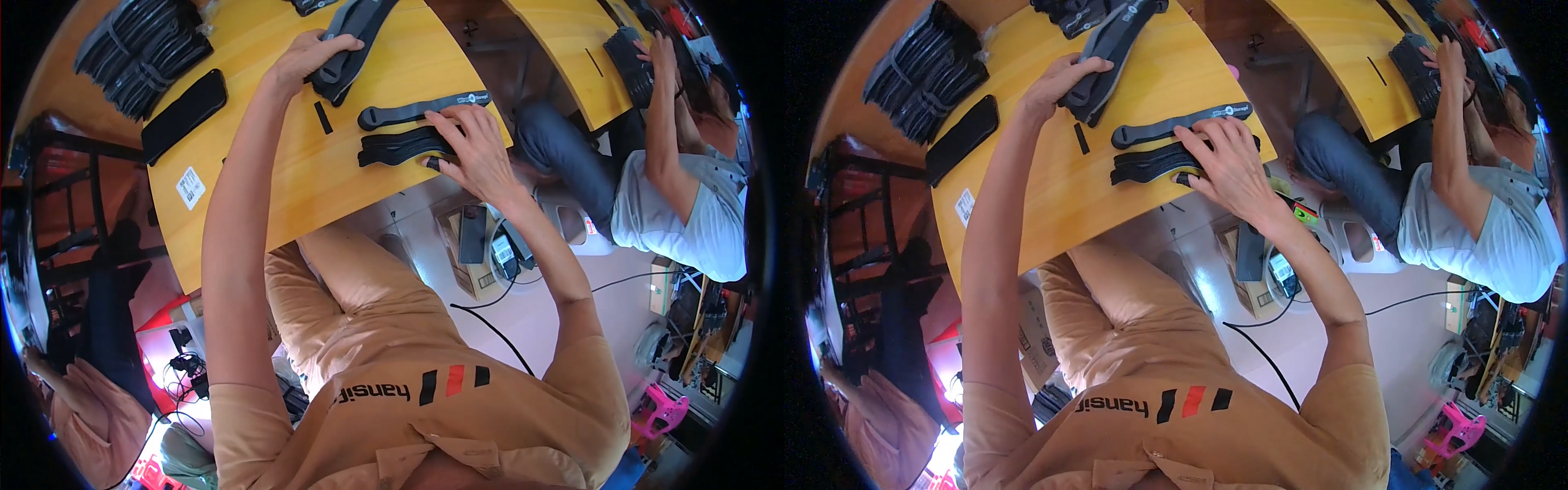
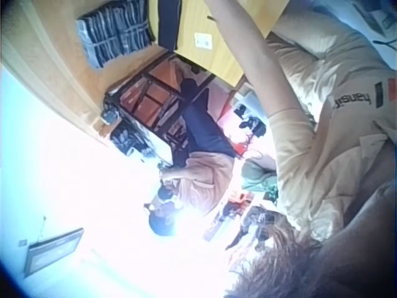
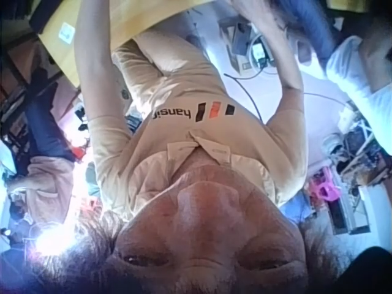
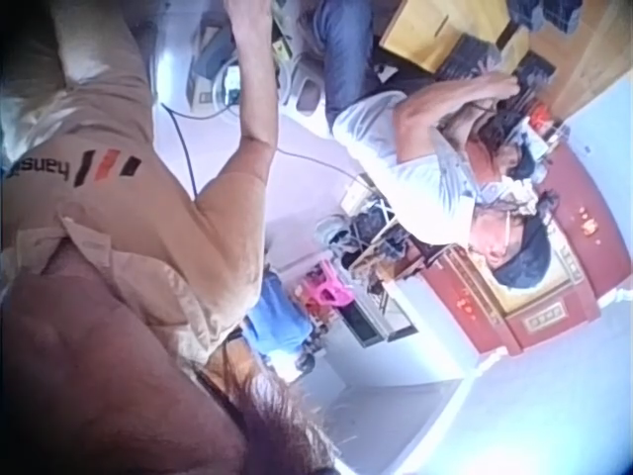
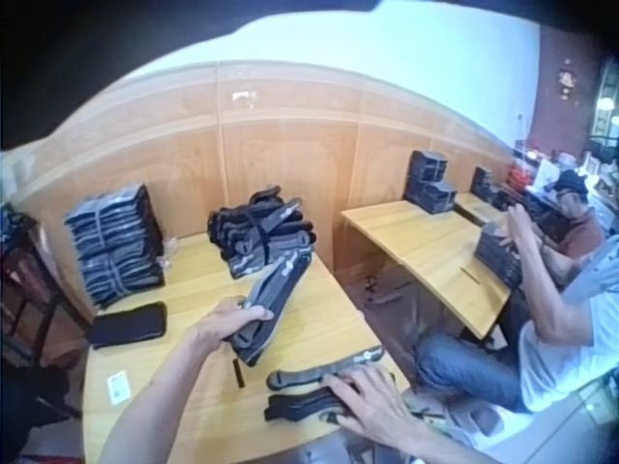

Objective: Assembling and organizing black textile straps with plastic fasteners at a wooden workstation.

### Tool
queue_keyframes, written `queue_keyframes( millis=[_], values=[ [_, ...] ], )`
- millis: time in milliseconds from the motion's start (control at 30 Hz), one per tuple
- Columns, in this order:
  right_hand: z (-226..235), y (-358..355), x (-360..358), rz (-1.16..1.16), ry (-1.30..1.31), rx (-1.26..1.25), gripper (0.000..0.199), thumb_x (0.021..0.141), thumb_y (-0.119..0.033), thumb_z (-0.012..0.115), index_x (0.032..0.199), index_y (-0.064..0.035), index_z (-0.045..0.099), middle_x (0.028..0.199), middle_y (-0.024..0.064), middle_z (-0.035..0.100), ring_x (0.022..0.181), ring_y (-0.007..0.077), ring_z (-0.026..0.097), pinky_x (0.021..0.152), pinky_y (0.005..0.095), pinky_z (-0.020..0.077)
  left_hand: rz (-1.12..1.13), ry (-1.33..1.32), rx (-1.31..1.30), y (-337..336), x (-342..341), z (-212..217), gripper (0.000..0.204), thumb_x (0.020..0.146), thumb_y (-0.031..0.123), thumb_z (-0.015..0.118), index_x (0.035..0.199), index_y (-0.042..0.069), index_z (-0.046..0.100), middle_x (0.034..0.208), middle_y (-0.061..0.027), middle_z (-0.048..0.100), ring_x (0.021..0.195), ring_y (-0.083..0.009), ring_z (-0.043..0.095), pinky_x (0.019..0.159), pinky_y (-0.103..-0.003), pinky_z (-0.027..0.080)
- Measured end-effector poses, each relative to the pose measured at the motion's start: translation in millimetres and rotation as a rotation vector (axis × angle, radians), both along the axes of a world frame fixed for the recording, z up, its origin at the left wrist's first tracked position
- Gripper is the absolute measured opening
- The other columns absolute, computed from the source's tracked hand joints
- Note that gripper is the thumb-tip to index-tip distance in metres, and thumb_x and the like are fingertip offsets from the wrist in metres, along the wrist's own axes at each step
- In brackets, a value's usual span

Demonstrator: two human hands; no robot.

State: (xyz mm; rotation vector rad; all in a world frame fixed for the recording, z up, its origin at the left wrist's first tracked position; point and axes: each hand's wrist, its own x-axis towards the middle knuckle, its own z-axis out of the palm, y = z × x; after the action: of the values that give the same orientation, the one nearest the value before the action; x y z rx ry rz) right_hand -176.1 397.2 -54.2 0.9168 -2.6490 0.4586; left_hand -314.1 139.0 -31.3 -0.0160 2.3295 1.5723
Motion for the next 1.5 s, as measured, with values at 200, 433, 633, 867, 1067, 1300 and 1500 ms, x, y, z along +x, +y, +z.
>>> queue_keyframes(
  millis=[200,433,633,867,1067,1300,1500],
  values=[
    [10,-5,0,-0.032,0.159,-0.156,0.047,0.076,-0.027,0.067,0.114,-0.004,0.053,0.103,0.0133,0.05,0.098,0.03,0.047,0.089,0.0405,0.0365,0.107,0.153,0.115,-21,23,12,0.059,0.066,0.038,0.072,0.104,-0.004,0.057,0.086,-0.0117,0.062,0.071,-0.0162,0.062,0.064,-0.025,0.049],
    [39,-63,3,0.004,-0.484,-1.039,0.053,0.079,-0.018,0.068,0.123,-0.0009,0.044,0.102,0.009,0.052,0.095,0.0156,0.051,0.08,0.0277,0.0435,0.043,0.153,0.483,4,123,36,0.059,0.07,0.029,0.07,0.116,-0.002,0.05,0.099,-0.0101,0.059,0.089,-0.0164,0.056,0.08,-0.028,0.046],
    [50,-105,38,0.115,-0.88,-1.012,0.073,0.07,-0.011,0.076,0.13,-0.0015,0.037,0.104,0.006,0.051,0.091,0.0127,0.053,0.076,0.0249,0.046,0.166,0.004,0.955,-3,216,4,0.056,0.078,0.031,0.059,0.121,-0.003,0.047,0.109,-0.0125,0.059,0.097,-0.0203,0.06,0.085,-0.031,0.049],
    [45,-132,85,0.099,-0.955,-0.822,0.088,0.059,-0.021,0.083,0.133,-0.0033,0.037,0.102,0.0051,0.052,0.093,0.0141,0.052,0.077,0.0263,0.0449,0.357,-0.149,1.225,-32,278,-40,0.064,0.075,0.024,0.057,0.127,-0.006,0.039,0.116,-0.0187,0.056,0.103,-0.0263,0.059,0.09,-0.035,0.048],
    [39,-144,102,0.105,-1.022,-0.799,0.087,0.058,-0.018,0.084,0.131,-0.0018,0.039,0.089,0.0013,0.053,0.08,0.0099,0.052,0.071,0.024,0.0444,0.256,-0.151,1.43,-39,293,-53,0.076,0.065,0.026,0.063,0.129,-0.006,0.038,0.119,-0.0193,0.054,0.106,-0.0274,0.057,0.094,-0.037,0.045],
    [35,-145,102,0.111,-0.965,-0.698,0.072,0.06,-0.004,0.077,0.123,0.0014,0.043,0.084,0.0017,0.053,0.074,0.0081,0.053,0.065,0.0216,0.0459,0.295,-0.002,1.018,-39,293,-34,0.066,0.067,0.017,0.069,0.125,-0.003,0.043,0.111,-0.0123,0.058,0.099,-0.0212,0.059,0.089,-0.032,0.047],
    [39,-124,81,0.207,-1.495,-0.895,0.062,0.059,-0.003,0.072,0.116,-0.0014,0.048,0.095,0.0032,0.057,0.084,0.01,0.055,0.078,0.0233,0.0443,0.403,-0.057,1.063,-31,290,-30,0.048,0.067,0.01,0.067,0.111,-0.003,0.053,0.096,-0.0088,0.061,0.087,-0.0161,0.06,0.079,-0.028,0.048]
  ],
)
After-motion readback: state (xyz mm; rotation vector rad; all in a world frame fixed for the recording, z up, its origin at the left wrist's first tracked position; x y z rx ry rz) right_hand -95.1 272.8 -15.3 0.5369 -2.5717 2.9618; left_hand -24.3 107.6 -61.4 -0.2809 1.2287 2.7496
